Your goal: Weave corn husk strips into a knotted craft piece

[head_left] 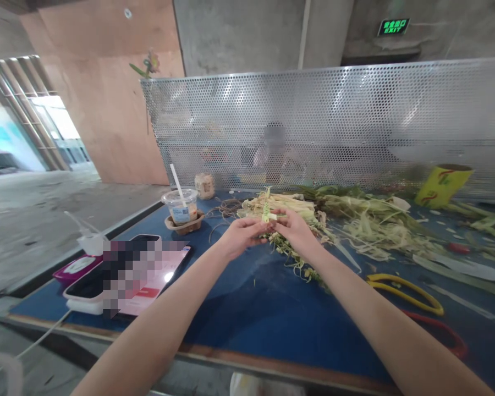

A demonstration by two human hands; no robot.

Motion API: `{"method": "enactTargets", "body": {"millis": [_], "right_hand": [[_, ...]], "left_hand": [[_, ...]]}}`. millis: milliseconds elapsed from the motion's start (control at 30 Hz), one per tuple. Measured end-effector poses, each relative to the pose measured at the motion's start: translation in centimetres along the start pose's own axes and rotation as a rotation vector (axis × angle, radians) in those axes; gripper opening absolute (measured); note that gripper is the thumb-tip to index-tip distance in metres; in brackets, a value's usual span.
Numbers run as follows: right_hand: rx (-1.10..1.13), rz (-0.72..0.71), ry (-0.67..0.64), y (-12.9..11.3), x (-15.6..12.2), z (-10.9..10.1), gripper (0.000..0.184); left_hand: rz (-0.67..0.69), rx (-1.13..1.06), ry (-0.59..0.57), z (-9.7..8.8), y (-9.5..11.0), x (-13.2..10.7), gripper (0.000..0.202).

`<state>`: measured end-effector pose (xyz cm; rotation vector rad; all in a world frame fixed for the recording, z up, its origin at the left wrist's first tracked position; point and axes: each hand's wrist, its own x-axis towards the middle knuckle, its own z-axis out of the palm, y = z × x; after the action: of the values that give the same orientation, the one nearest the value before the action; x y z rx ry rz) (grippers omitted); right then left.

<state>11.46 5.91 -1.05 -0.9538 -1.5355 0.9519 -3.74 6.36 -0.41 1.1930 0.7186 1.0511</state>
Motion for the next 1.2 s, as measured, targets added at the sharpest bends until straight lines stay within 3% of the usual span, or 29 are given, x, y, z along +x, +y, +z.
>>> {"method": "enactTargets", "body": {"millis": [167, 367, 600, 700, 867, 967, 1100, 1200], "right_hand": [[-0.027, -0.002, -0.009, -0.3, -0.4, -0.6, 0.02], [-0.094, 0.007, 0.021, -0.4, -0.5, -0.9, 0.02], [-0.188, 0.012, 0.287, -1.2, -0.4, -3.5, 0.014], [-0.196, 0.044, 0.287, -0.7, -0.3, -4.2, 0.014], [-0.164, 0.049, 0.157, 0.1, -0.4, -2.2, 0.009], [-0.106, 0.017, 0.158, 0.0, -0.7, -0.8, 0.014], [-0.028, -0.009, 0.207, -0.9, -1.5, 0.2, 0.021], [0.012, -0.044, 0.194, -1.7, -1.9, 0.5, 0.015]], "left_hand": [[0.012, 0.004, -0.032, -0.2, -0.4, 0.1, 0.024], [-0.107, 0.106, -0.124, 0.0, -0.4, -0.1, 0.03], [-0.007, 0.302, 0.027, -1.1, 1.1, -0.1, 0.025], [0.08, 0.422, 0.094, -1.6, 1.6, -0.1, 0.019], [0.278, 0.545, 0.154, -0.8, 1.4, -0.3, 0.013], [0.436, 0.667, 0.129, 0.1, 1.4, -0.9, 0.014], [0.454, 0.699, 0.152, 0.8, 1.7, -1.6, 0.012], [0.464, 0.638, 0.124, 0.9, 1.8, -1.8, 0.012]]}}
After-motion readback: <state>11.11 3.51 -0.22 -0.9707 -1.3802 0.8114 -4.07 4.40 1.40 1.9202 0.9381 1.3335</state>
